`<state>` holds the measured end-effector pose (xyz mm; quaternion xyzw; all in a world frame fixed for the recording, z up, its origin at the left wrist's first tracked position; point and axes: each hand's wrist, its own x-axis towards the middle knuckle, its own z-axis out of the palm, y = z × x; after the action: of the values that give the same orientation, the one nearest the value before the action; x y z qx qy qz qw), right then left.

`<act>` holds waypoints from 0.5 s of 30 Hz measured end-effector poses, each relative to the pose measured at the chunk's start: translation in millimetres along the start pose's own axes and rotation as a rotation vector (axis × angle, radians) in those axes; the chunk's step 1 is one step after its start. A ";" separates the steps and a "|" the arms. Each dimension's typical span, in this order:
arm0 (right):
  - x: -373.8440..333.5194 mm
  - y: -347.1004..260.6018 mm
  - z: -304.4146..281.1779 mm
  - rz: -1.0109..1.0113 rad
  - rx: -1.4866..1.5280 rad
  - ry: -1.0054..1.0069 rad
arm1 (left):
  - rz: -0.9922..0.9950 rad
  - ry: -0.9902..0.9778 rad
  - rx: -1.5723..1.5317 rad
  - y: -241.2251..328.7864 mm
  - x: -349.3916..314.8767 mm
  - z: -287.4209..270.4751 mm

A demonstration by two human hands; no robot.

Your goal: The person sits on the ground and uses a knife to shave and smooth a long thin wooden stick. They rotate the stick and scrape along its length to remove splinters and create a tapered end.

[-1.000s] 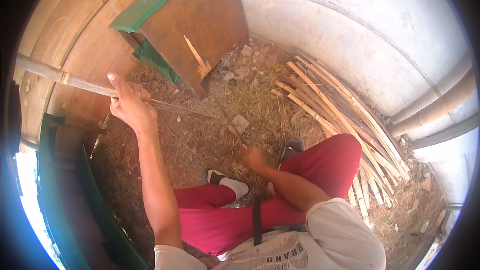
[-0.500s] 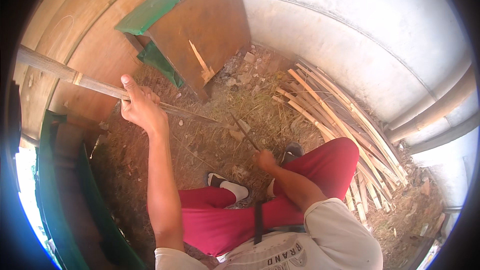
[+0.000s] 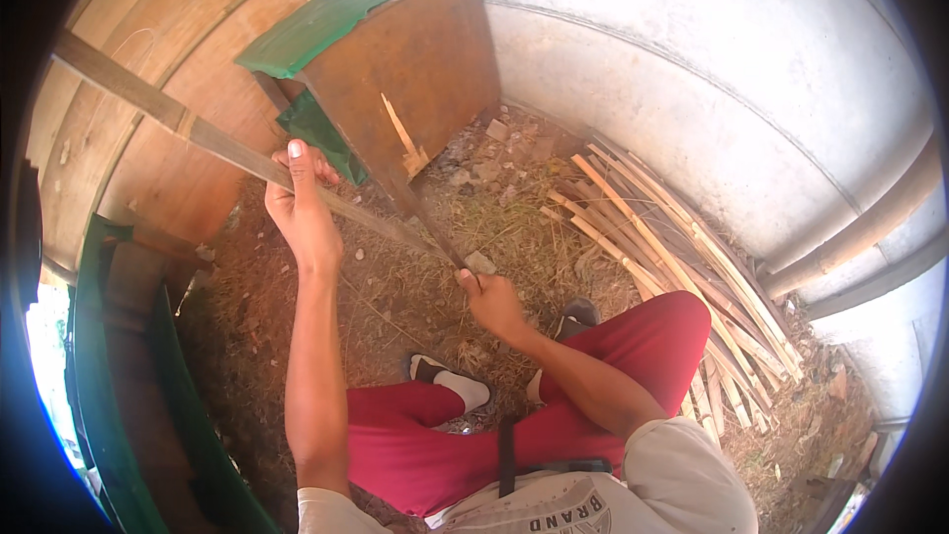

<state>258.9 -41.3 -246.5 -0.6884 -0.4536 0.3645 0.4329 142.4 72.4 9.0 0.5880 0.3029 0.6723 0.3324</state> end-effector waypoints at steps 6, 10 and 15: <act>-23.9 28.6 33.9 -0.095 -0.063 0.065 | 0.027 0.074 -0.205 -8.3 0.3 12.1; -8.8 116.2 49.2 0.130 -0.114 -0.057 | 0.069 0.158 -0.216 -11.2 -1.5 24.8; -17.5 74.8 47.7 0.087 0.022 -0.034 | 0.068 0.196 -0.166 -16.7 -6.1 -1.0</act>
<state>233.7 -61.0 -331.1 -0.6963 -0.4266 0.3997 0.4164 143.4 77.3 -8.0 0.4997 0.2572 0.7603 0.3259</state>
